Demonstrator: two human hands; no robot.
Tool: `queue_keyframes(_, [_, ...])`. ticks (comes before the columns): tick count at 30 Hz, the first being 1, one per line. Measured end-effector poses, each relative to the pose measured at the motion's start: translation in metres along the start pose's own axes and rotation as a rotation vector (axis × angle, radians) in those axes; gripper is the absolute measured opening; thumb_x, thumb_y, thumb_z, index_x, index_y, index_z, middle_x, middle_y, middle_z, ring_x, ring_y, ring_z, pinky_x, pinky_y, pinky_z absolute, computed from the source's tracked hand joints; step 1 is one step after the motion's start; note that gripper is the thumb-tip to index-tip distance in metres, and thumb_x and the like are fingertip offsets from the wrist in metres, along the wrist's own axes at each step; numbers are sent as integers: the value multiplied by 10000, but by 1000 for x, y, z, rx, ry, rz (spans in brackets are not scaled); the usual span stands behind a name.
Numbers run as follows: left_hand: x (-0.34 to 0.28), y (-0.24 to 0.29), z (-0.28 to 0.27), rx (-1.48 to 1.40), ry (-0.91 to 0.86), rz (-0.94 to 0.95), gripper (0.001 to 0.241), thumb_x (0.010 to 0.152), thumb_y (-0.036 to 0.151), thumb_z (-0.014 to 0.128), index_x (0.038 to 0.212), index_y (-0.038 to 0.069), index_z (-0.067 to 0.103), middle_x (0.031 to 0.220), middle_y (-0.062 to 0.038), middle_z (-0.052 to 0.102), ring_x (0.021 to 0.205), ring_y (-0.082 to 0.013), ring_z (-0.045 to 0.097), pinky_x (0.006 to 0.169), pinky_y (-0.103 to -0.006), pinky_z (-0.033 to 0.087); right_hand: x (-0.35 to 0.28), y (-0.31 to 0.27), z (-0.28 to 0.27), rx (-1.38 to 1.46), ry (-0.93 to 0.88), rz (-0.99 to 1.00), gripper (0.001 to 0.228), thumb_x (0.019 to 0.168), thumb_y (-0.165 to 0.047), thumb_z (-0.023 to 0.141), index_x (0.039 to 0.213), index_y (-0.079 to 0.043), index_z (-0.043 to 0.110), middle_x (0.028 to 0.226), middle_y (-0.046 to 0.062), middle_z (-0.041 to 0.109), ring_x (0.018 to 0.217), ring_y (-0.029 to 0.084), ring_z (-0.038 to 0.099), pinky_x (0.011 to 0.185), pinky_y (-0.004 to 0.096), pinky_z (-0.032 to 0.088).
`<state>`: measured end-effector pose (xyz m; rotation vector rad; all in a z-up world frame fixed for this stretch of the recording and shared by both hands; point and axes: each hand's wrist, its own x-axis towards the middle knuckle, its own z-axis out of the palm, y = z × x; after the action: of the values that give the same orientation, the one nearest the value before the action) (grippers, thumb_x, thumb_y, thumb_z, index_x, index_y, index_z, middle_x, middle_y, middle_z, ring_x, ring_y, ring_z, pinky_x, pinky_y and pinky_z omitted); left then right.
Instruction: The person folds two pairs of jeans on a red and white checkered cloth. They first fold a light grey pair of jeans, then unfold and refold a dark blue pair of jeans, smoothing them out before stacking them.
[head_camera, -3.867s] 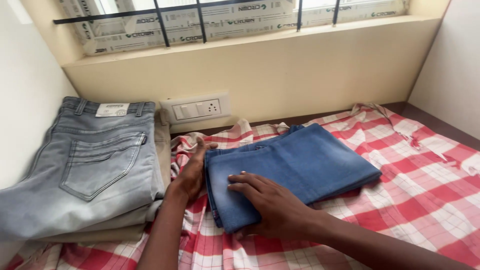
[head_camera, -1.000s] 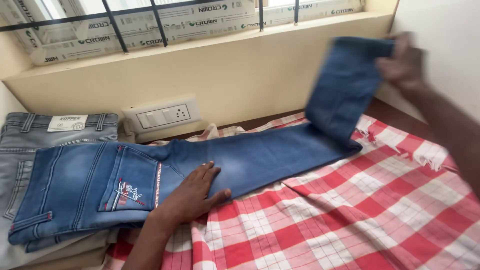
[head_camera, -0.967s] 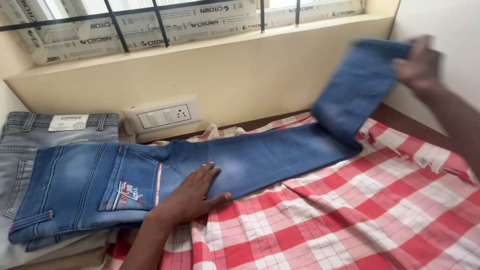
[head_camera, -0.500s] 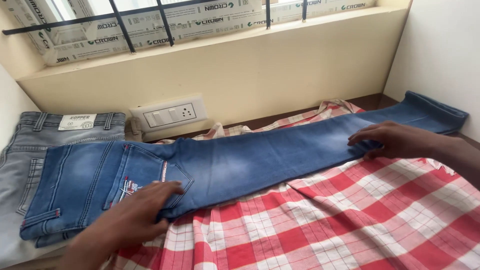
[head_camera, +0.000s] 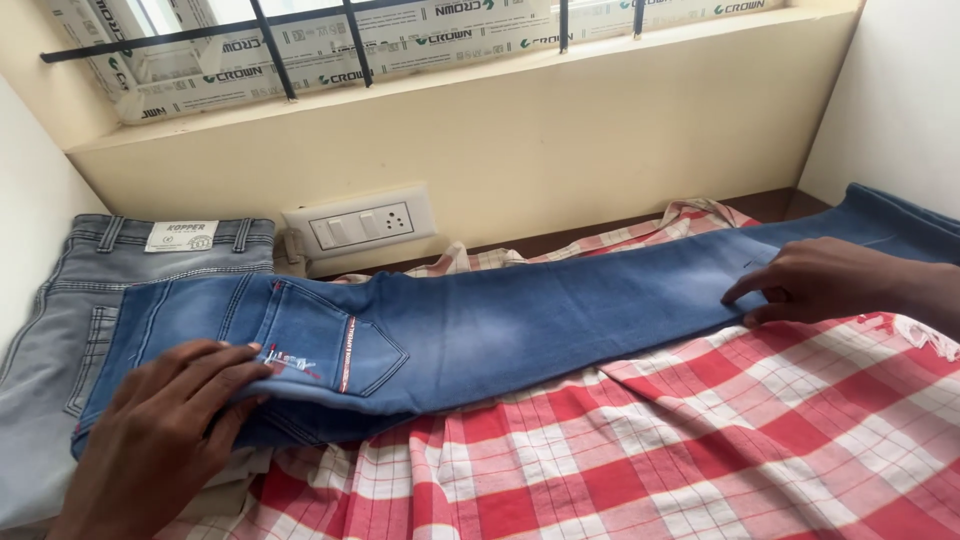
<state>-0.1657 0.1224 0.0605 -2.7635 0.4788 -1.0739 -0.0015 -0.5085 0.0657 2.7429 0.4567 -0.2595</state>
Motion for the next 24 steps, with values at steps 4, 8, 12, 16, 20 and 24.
queue_keyframes(4, [1, 4, -6, 223, 67, -89, 455, 778, 176, 730, 1227, 247, 739, 1283, 105, 712, 1146, -188, 629, 978, -369, 508, 15, 13, 10, -85, 87, -93, 427, 932, -571, 617, 1303, -372, 690, 847, -75, 767, 727, 91, 720, 668, 297, 602])
queue_keyframes(8, [9, 15, -13, 243, 54, -268, 393, 870, 140, 691, 1229, 280, 769, 1118, 103, 753, 936, -168, 664, 856, -346, 571, 21, 18, 11, 488, -27, 92, 312, 922, -387, 744, 1196, -260, 824, 661, 32, 801, 538, 116, 724, 562, 295, 584])
queue_keyframes(12, [22, 35, -21, 408, -54, -501, 322, 948, 246, 659, 1241, 330, 761, 989, 59, 786, 742, -211, 736, 663, -347, 604, 46, 47, 32, 918, 4, 215, 307, 875, -230, 855, 1114, -42, 897, 656, 115, 799, 493, 166, 640, 472, 330, 499])
queue_keyframes(16, [25, 35, -21, 347, -142, -619, 416, 946, 250, 642, 1317, 412, 735, 950, 24, 795, 729, -239, 758, 713, -361, 615, 42, 34, 19, 1039, 47, 226, 315, 906, -247, 825, 1120, -15, 835, 625, 179, 702, 477, 194, 542, 451, 352, 403])
queue_keyframes(20, [17, 28, -23, -91, -211, -710, 529, 846, 195, 730, 1338, 389, 736, 926, -101, 783, 747, -284, 757, 787, -390, 599, 30, 7, 18, 1037, 161, 335, 322, 1009, -341, 680, 1221, -98, 693, 906, 155, 806, 737, 202, 779, 665, 342, 613])
queue_keyframes(24, [18, 21, -24, -312, -57, -732, 394, 856, 151, 696, 1216, 289, 776, 935, -73, 810, 742, -234, 777, 745, -369, 605, 29, 19, 33, 448, 317, 247, 560, 897, -428, 778, 1379, -246, 560, 1129, 89, 754, 986, 244, 720, 864, 401, 588])
